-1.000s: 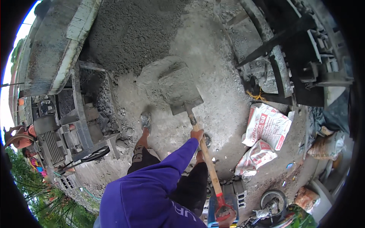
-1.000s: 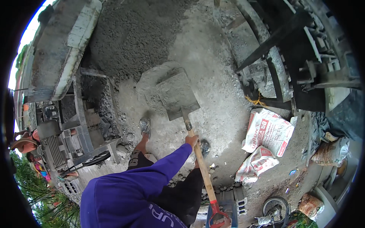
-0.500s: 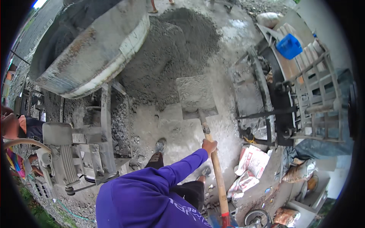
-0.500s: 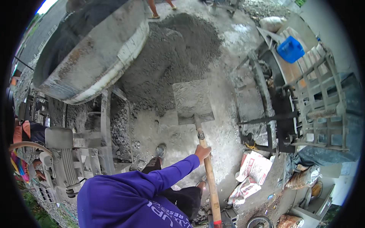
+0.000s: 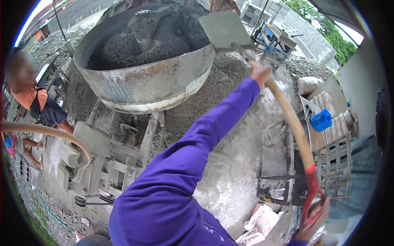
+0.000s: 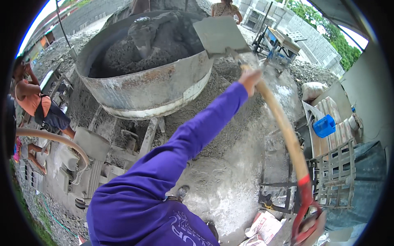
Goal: The person uses a shovel to move a pile of concrete mix on the ground and then uses a blue bucket to scoop water from a large barrel and pour it into a rotating concrete mixer.
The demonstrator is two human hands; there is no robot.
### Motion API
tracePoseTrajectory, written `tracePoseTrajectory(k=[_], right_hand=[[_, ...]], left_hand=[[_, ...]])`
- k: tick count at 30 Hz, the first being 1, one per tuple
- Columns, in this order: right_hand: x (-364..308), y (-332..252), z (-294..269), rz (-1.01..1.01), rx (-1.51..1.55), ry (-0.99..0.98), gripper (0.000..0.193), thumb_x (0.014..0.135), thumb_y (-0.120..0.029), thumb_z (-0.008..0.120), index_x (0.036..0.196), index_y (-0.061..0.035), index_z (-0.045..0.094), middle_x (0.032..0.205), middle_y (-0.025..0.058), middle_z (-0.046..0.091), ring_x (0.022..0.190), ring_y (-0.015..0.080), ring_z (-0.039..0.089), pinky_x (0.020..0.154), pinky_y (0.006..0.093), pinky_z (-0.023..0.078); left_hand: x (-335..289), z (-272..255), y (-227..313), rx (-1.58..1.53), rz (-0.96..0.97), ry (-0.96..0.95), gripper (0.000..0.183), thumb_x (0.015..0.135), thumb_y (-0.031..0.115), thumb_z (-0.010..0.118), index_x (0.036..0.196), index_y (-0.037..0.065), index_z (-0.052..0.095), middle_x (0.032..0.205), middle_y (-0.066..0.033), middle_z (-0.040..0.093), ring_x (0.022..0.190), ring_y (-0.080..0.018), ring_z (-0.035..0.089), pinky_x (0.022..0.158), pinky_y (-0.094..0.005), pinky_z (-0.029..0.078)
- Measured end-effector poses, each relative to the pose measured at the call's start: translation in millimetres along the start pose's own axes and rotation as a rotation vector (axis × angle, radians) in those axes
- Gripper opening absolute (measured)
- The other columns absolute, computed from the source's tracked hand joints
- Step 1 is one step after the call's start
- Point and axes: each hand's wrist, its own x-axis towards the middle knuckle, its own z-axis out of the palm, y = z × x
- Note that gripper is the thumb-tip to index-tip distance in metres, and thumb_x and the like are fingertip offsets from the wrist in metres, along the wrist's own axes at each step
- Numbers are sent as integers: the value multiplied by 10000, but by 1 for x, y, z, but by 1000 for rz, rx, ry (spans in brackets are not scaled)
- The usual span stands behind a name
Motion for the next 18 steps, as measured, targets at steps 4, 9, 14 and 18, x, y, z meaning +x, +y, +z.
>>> tracePoseTrajectory(k=[4, 9, 14, 18], right_hand=[[90, -73, 76, 244, 630, -106, 282, 954, -383, 502, 879, -117, 561, 517, -78, 333, 367, 31, 295, 315, 201, 242], [133, -160, 199, 158, 729, -354, 199, 910, -295, 597, 971, -106, 612, 543, -63, 403, 395, 50, 374, 332, 212, 302], [93, -181, 335, -446, -131, -525, 409, 766, -357, 723, 853, 23, 597, 658, 78, 583, 500, 174, 559, 466, 303, 439], [65, -144, 372, -908, -113, -452, 331, 802, -281, 680, 843, 6, 520, 683, 145, 614, 568, 225, 632, 489, 339, 490]], left_hand=[[75, -34, 113, 587, 119, 3, 420, 815, 132, 514, 1187, -32, 409, 1149, -205, 522, 1017, -321, 576, 834, -501, 498], [94, -113, 194, 20, 8, 322, 364, 775, 124, 521, 1109, 46, 399, 1025, -148, 525, 855, -284, 609, 703, -503, 525], [57, -217, 174, -96, 92, 330, 262, 790, 182, 516, 1008, 52, 451, 883, -120, 541, 767, -283, 592, 701, -453, 518], [52, -252, 159, -97, -14, 280, 227, 758, 186, 555, 916, 45, 473, 782, -107, 540, 707, -271, 579, 688, -408, 504]])
